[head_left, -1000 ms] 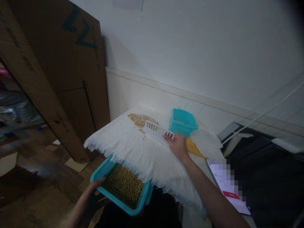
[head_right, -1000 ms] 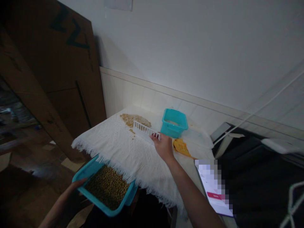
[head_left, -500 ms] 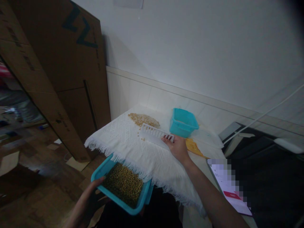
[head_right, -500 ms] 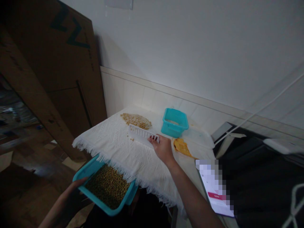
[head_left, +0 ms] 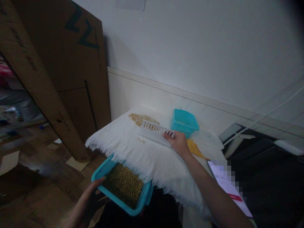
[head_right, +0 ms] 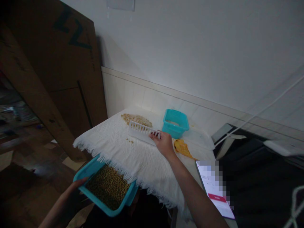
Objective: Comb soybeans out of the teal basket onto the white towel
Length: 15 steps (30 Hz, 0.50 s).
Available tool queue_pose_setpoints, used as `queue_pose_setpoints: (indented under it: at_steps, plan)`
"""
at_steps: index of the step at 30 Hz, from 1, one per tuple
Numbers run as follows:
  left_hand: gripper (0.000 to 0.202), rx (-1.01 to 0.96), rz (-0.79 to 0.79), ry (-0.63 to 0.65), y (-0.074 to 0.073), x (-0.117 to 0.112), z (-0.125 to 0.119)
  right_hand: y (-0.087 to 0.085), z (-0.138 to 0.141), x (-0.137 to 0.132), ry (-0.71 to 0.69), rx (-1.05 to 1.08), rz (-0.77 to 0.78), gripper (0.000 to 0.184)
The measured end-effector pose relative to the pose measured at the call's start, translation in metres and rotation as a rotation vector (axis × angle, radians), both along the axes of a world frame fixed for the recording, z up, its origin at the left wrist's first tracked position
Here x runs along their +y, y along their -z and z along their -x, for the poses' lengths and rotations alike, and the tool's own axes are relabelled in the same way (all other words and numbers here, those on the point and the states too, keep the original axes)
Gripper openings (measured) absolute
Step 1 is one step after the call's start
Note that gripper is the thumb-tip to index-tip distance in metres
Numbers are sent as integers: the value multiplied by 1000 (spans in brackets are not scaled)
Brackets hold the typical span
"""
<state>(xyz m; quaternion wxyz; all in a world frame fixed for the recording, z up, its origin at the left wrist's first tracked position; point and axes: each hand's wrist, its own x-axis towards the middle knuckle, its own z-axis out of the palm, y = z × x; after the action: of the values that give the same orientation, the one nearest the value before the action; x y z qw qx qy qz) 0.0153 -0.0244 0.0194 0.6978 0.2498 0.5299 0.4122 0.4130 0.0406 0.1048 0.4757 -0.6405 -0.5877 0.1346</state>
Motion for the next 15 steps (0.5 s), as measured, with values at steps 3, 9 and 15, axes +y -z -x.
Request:
queue_pose_setpoints:
  at_steps: [3, 9, 15]
  plan:
    - [56, 23, 85, -26, 19, 0, 6, 3, -4, 10, 43, 18, -13, 54]
    - [76, -11, 113, -42, 40, 6, 10, 8, 4, 17, -14, 29, 7, 51]
    - [86, 0, 146, -58, 42, 5, 7, 4, -1, 23, 107, -21, -39, 47]
